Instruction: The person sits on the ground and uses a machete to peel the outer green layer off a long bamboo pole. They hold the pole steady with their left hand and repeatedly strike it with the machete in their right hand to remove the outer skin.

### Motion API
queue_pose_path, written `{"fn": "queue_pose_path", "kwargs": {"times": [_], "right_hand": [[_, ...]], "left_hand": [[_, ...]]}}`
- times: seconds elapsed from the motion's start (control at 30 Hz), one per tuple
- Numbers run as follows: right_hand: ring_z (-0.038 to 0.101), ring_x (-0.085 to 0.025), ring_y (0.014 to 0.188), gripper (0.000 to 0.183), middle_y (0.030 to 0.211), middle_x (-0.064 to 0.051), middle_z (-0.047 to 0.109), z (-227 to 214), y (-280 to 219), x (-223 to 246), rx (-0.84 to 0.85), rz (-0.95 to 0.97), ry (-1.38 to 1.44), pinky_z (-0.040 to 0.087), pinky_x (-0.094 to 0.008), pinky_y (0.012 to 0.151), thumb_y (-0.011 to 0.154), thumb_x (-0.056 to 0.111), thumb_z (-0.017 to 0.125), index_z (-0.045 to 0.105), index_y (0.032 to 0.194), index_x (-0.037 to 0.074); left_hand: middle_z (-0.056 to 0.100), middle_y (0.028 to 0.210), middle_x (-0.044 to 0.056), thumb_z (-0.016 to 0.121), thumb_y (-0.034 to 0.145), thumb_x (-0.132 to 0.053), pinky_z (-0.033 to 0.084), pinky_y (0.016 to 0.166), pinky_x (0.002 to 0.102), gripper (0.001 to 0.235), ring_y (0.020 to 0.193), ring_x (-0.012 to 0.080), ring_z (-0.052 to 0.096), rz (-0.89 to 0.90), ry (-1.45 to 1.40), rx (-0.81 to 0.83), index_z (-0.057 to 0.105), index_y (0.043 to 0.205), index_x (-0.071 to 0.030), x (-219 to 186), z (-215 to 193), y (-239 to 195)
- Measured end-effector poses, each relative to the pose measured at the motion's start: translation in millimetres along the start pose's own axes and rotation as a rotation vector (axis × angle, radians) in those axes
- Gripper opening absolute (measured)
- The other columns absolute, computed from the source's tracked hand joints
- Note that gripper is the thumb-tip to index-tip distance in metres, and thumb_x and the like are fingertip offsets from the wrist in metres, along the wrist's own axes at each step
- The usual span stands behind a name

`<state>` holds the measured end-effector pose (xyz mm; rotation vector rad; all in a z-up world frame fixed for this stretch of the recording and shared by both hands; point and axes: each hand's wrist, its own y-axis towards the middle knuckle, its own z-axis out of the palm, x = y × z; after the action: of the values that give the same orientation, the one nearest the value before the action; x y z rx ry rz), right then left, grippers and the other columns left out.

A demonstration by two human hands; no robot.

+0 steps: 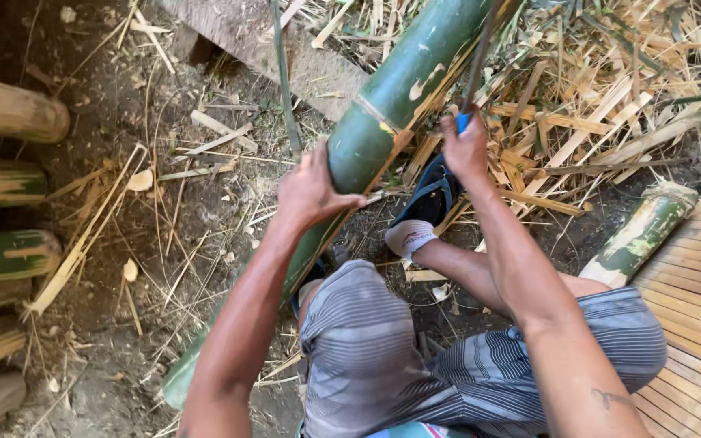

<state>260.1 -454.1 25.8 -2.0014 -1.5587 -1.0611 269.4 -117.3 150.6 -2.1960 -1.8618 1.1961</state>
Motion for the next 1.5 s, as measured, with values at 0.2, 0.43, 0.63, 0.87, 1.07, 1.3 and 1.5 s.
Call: {"fn": "queue_pose_path", "kwargs": {"times": [0.2,0.43,0.63,0.87,1.07,1.3,1.5], "right_hand": [[0.068,-0.028,0.068,0.074,0.076,-0.007,0.059,10,6,33,0.087,0.075,-0.002,0.055,-0.043,0.061,0.098,0.072,0.049,0.051,0.122,0.002],[0.068,-0.043,0.075,0.064,0.079,-0.02,0.065,2,19,50,0.053,-0.112,-0.23,0.051,-0.051,0.063,0.11,0.063,0.047,0.049,0.116,-0.001],[0.063,-0.03,0.06,0.061,0.074,-0.011,0.06,-66,41,42,0.242,0.328,-0.35,0.053,-0.049,0.054,0.107,0.065,0.035,0.051,0.112,0.006],[0.067,-0.034,0.064,0.055,0.073,-0.019,0.065,-85,11,63,0.403,0.177,-0.509,0.053,-0.049,0.059,0.109,0.054,0.04,0.052,0.113,0.001],[0.069,-0.038,0.071,0.05,0.08,-0.021,0.067,-70,23,69,0.511,0.078,-0.741,0.053,-0.052,0.064,0.106,0.054,0.047,0.057,0.111,0.004],[0.064,-0.025,0.071,0.049,0.081,-0.014,0.065,-65,5,59,0.11,0.175,-0.317,0.052,-0.045,0.064,0.104,0.051,0.062,0.06,0.098,0.003],[0.064,-0.015,0.058,0.041,0.078,-0.006,0.068,58,-108,112,0.274,0.546,0.4,0.052,-0.032,0.048,0.094,0.042,0.067,0.054,0.11,0.006]], "left_hand": [[0.067,0.134,0.025,0.081,0.051,-0.071,0.054,0.105,0.044,0.127,0.118,0.0368,0.071,0.07,-0.424,0.244,0.04,0.15,-0.002,40,15,67],[0.024,0.165,0.022,0.028,0.074,-0.094,0.033,0.12,0.053,0.118,0.15,0.0356,0.032,-0.16,-0.868,0.541,0.021,0.162,-0.016,125,50,119],[0.026,0.167,0.016,0.016,0.08,-0.088,0.032,0.118,0.056,0.104,0.15,0.0371,0.035,-0.358,-0.74,0.57,0.03,0.161,-0.025,156,41,63],[0.037,0.166,0.012,0.018,0.078,-0.09,0.038,0.115,0.059,0.101,0.147,0.0378,0.044,-0.717,-0.642,0.587,0.037,0.16,-0.034,266,38,-56],[0.032,0.167,0.017,0.025,0.078,-0.093,0.035,0.118,0.06,0.108,0.15,0.0401,0.037,-0.929,-0.576,0.54,0.04,0.158,-0.023,376,63,-149],[0.022,0.169,0.01,0.024,0.084,-0.085,0.018,0.124,0.052,0.102,0.155,0.0309,0.019,-0.828,-0.583,0.375,0.029,0.161,-0.019,406,87,-168],[0.028,0.168,0.012,0.022,0.09,-0.084,0.017,0.126,0.048,0.101,0.155,0.0302,0.026,-0.469,-0.73,0.335,0.028,0.161,-0.013,377,84,-93]]}}
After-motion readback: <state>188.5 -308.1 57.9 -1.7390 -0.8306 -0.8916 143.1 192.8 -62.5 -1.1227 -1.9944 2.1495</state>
